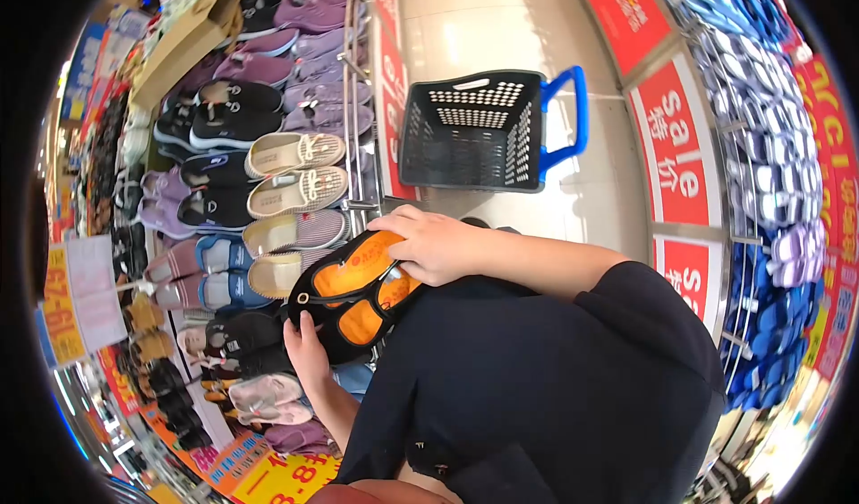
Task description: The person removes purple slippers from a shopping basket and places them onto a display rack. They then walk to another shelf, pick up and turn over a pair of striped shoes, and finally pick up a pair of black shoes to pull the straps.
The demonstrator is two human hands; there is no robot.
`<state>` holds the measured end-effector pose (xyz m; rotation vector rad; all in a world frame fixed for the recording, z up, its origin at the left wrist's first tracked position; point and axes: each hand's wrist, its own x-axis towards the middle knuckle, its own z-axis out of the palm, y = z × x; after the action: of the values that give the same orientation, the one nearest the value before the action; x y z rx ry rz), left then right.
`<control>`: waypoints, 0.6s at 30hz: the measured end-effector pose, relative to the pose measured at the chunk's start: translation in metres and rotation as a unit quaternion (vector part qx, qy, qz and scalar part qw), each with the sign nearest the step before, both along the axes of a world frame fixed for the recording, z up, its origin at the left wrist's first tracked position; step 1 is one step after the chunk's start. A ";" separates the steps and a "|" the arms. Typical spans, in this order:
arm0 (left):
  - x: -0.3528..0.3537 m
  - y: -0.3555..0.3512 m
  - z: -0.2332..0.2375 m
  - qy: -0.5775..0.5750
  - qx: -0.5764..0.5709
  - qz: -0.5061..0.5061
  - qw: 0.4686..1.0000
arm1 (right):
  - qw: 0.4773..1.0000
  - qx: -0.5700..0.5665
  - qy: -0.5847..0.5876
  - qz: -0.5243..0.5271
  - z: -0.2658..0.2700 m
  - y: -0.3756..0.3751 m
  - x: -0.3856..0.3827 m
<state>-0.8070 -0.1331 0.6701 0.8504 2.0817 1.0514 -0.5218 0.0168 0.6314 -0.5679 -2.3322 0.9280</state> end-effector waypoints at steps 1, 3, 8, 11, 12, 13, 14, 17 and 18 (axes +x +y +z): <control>0.003 0.009 0.001 0.015 -0.016 -0.004 1.000 | 0.999 0.023 0.011 -0.023 -0.004 -0.006 0.010; 0.007 0.028 -0.003 -0.032 0.015 -0.055 0.998 | 0.997 0.046 0.010 -0.059 -0.007 -0.021 0.032; 0.021 0.086 -0.002 -0.074 -0.026 -0.195 0.978 | 0.988 0.095 -0.104 -0.055 0.008 -0.045 0.085; 0.030 0.123 -0.015 -0.099 -0.077 -0.270 0.955 | 0.977 0.123 -0.165 -0.061 0.003 -0.056 0.104; 0.023 0.135 -0.040 -0.105 -0.059 -0.303 0.945 | 0.973 0.114 -0.188 -0.064 0.001 -0.061 0.109; 0.023 0.148 -0.048 -0.060 -0.085 -0.332 0.938 | 0.969 0.104 -0.212 -0.066 -0.002 -0.064 0.113; 0.027 0.159 -0.054 -0.016 -0.112 -0.359 0.927 | 0.968 0.075 -0.230 -0.071 -0.007 -0.066 0.117; 0.053 0.183 -0.054 0.061 -0.147 -0.394 0.905 | 0.953 0.001 -0.295 -0.070 -0.016 -0.063 0.127; 0.062 0.189 -0.057 0.050 -0.170 -0.393 0.902 | 0.938 -0.062 -0.338 -0.047 -0.021 -0.060 0.130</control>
<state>-0.7451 0.0562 0.6133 1.3992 1.6521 0.2035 -0.3915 -0.0433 0.6104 -1.1974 -2.8119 0.9401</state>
